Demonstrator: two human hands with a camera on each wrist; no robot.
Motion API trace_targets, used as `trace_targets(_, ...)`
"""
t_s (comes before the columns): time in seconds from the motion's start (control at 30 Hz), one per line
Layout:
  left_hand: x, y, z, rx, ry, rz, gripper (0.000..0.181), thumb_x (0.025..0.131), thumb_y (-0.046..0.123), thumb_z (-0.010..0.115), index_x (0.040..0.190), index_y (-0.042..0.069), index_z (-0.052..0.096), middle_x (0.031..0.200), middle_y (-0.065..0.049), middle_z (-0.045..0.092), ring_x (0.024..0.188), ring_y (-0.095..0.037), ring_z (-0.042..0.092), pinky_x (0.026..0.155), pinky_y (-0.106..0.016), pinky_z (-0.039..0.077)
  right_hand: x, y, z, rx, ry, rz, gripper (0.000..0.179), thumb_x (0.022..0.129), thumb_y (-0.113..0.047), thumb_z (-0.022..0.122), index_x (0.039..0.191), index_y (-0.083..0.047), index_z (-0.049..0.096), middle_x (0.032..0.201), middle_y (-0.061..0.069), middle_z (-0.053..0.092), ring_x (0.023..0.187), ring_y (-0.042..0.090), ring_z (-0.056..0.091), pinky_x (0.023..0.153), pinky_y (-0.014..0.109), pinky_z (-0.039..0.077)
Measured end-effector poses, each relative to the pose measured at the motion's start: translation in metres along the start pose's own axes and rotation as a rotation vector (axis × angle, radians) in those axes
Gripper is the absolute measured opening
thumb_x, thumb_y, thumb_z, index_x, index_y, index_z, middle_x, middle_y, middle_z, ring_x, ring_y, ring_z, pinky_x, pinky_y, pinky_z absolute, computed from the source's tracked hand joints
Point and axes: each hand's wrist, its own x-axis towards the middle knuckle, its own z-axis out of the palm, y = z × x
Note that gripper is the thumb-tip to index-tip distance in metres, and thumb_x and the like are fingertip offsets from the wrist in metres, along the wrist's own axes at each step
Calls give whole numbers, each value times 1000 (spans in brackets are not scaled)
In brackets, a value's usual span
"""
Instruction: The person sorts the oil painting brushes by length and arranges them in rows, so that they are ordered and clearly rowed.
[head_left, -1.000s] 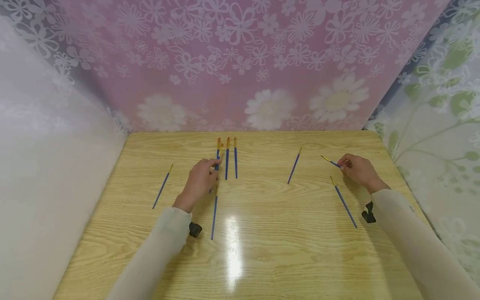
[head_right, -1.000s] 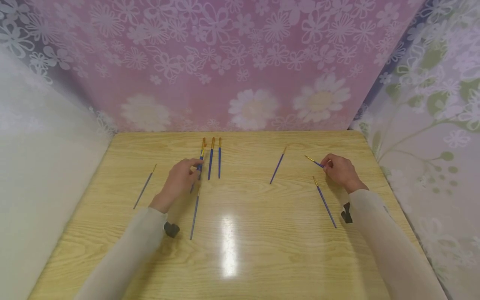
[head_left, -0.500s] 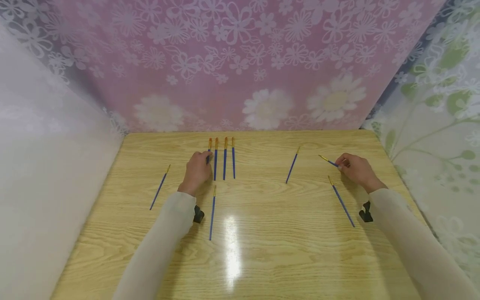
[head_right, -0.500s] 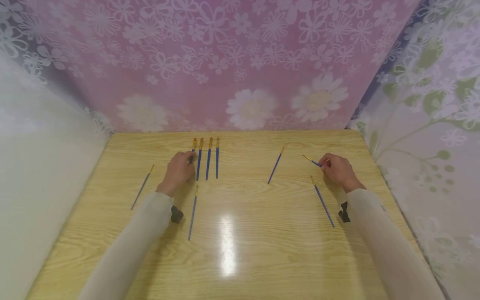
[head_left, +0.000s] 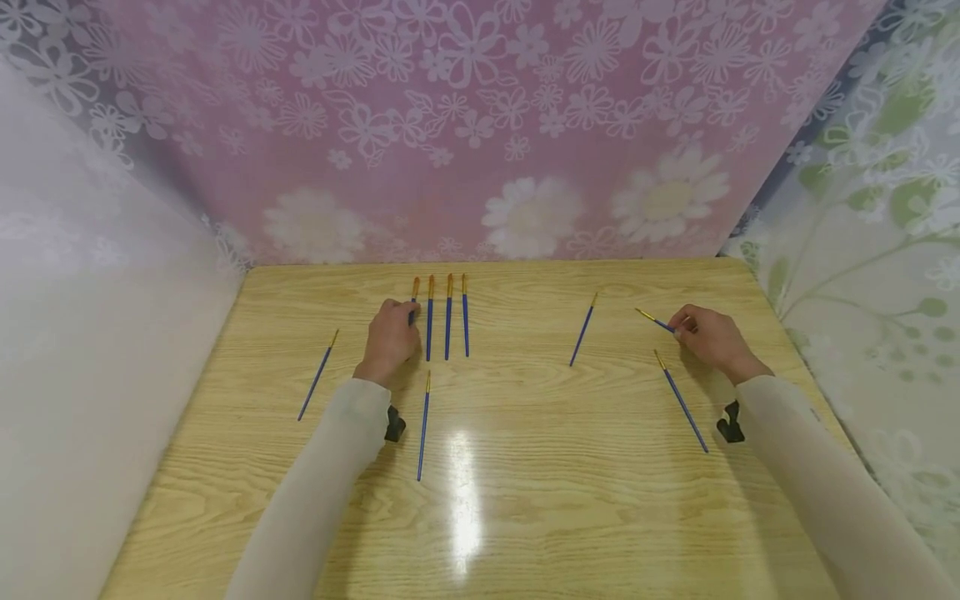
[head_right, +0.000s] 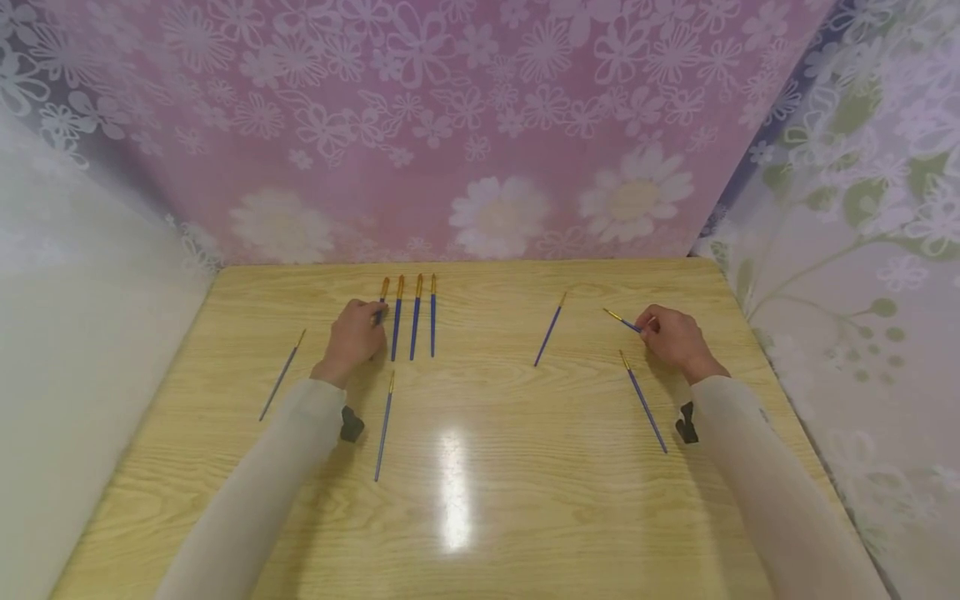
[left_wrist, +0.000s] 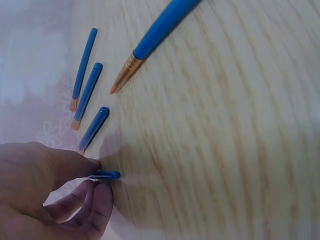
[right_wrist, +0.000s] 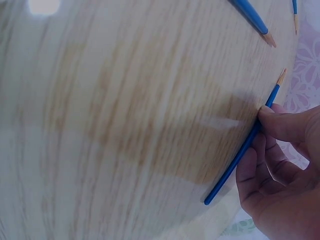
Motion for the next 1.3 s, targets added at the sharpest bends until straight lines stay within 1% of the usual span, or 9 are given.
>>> trace_targets(0.23,3,-8,2,11,-8,4,44,110,6,52,153,2,60,150,-25,55,138,-42,58,118,-55,50,2,1,1,11,-11,21,20,113,-11,56,126,3,64,123,33,70,107,49,68,89,64,55)
trace_targets(0.43,1,-21,-5,-15,1,20,44,112,15,52,153,5,59,152,-25,54,134,-42,58,112,-60,52,2,-1,0,7,-10,12,20,112,-10,57,125,3,64,121,33,71,105,48,68,89,63,55)
trace_targets(0.53,-6,-32,-13,-49,8,19,42,111,15,50,150,4,61,149,-26,55,131,-43,59,111,-64,50,2,-1,-1,8,-10,12,20,112,-10,57,125,4,64,120,33,71,105,48,68,89,64,54)
trace_targets(0.63,-13,-45,-22,-67,17,31,41,110,14,49,147,2,62,145,-26,58,129,-44,59,111,-66,48,2,-2,-1,4,-5,8,19,112,-9,57,124,4,64,119,33,71,104,49,68,89,64,54)
trace_targets(0.77,-24,-65,-35,-86,5,41,43,111,16,52,150,2,58,144,-26,58,122,-44,63,106,-64,51,2,-2,0,3,-1,6,19,111,-8,57,123,4,64,118,33,71,103,49,68,88,64,54)
trace_targets(0.87,-32,-80,-46,-95,-3,24,44,112,18,56,153,4,56,142,-25,58,117,-43,66,99,-61,55,1,-1,1,7,-5,5,19,111,-9,57,124,4,64,118,33,71,103,48,68,88,63,54)
trace_targets(1.0,-42,-96,-61,-65,-7,-2,43,112,20,59,151,2,57,138,-25,61,118,-44,66,99,-61,55,0,-1,0,2,-7,3,20,111,-9,56,124,5,64,119,33,71,104,48,68,90,64,54)
trace_targets(1.17,-58,-113,-68,-20,-8,-12,45,110,23,63,148,-2,59,133,-28,64,118,-46,67,98,-62,55,1,0,-2,-9,-1,5,20,112,-8,57,124,6,64,117,33,71,103,48,67,89,65,53)
trace_targets(1.3,-70,-118,-70,-11,-16,-37,48,110,25,64,148,-3,59,131,-30,66,117,-46,66,97,-62,55,1,0,-1,-12,9,0,19,112,-8,58,123,6,64,116,33,71,102,48,68,88,64,54)
